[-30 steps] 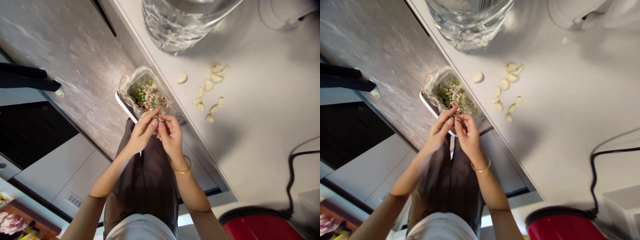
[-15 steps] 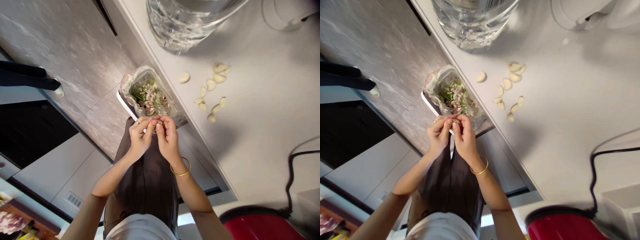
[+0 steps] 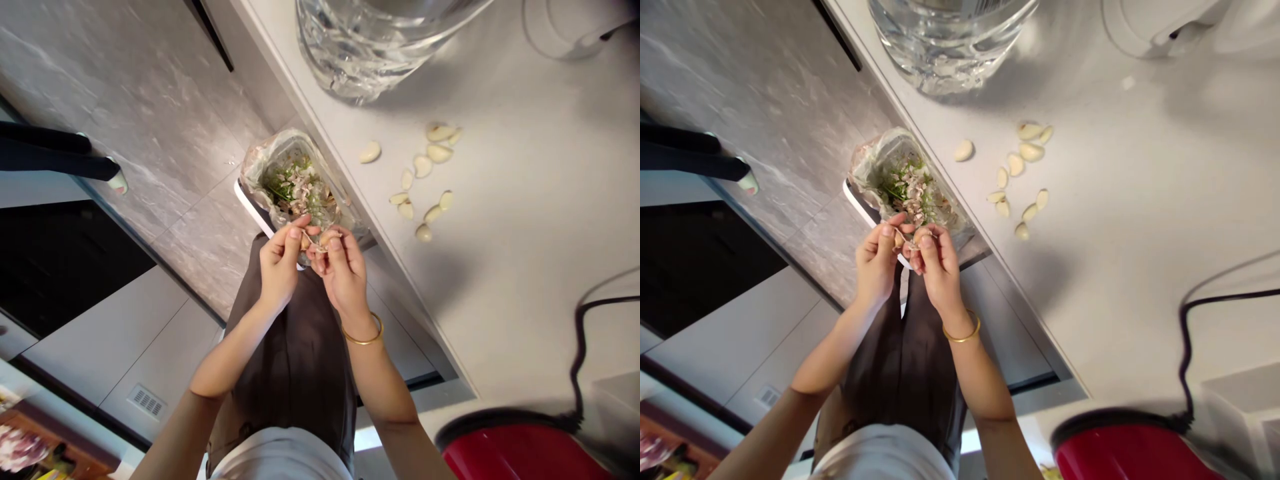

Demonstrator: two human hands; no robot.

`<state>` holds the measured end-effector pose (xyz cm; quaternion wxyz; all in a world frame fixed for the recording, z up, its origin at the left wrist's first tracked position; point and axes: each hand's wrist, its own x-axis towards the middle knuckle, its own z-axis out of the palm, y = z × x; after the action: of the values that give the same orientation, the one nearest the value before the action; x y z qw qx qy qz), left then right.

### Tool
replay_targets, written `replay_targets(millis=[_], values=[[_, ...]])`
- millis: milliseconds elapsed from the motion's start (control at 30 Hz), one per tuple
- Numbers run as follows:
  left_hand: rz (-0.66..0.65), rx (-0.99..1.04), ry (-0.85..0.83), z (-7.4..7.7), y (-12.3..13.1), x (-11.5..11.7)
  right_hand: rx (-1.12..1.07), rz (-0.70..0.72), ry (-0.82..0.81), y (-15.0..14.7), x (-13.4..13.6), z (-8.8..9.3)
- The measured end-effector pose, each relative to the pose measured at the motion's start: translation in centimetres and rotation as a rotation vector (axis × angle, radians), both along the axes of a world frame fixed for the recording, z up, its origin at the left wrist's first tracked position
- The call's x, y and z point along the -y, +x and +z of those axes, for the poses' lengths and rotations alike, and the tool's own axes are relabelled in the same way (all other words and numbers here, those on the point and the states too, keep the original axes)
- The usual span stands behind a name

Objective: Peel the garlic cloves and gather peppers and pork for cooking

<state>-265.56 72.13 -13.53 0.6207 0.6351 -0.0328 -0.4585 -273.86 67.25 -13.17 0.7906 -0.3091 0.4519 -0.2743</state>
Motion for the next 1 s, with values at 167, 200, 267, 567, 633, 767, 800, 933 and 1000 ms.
replay_targets(millis=[167, 200, 267, 567, 633, 767, 800, 933, 1000], values=[[-0.127, -0.239, -0.064, 0.1, 2.0, 0.0, 0.007, -0.02, 0.03, -0.7, 0.5, -0.1], [-0.158, -0.238, -0.056, 0.1, 2.3, -0.1, 0.004, -0.022, 0.005, -0.8, 0.5, -0.2], [-0.24, -0.167, -0.02, 0.3, 2.7, -0.3, -0.033, -0.011, -0.083, -0.9, 0.4, -0.4], [-0.706, 0.85, 0.204, 1.4, 1.5, -0.7, -0.33, 0.155, -0.521, -1.3, -1.7, -1.4], [-0.736, 1.05, 0.232, 1.1, 1.4, -0.8, -0.369, 0.162, -0.582, -1.3, -2.0, -1.5], [-0.707, 1.228, 0.187, 0.4, 1.2, -1.3, -0.569, 0.121, -0.773, -1.0, -2.1, -1.1], [-0.676, 1.224, 0.173, 0.3, 1.0, -1.4, -0.604, 0.125, -0.788, -0.8, -2.1, -1.0], [-0.577, 1.037, 0.137, 0.1, 0.2, -1.3, -0.585, 0.028, -0.598, 0.3, -2.0, -0.6], [-0.547, 0.886, 0.12, 0.2, 0.0, -1.2, -0.478, -0.057, -0.39, 0.9, -1.7, -0.4]])
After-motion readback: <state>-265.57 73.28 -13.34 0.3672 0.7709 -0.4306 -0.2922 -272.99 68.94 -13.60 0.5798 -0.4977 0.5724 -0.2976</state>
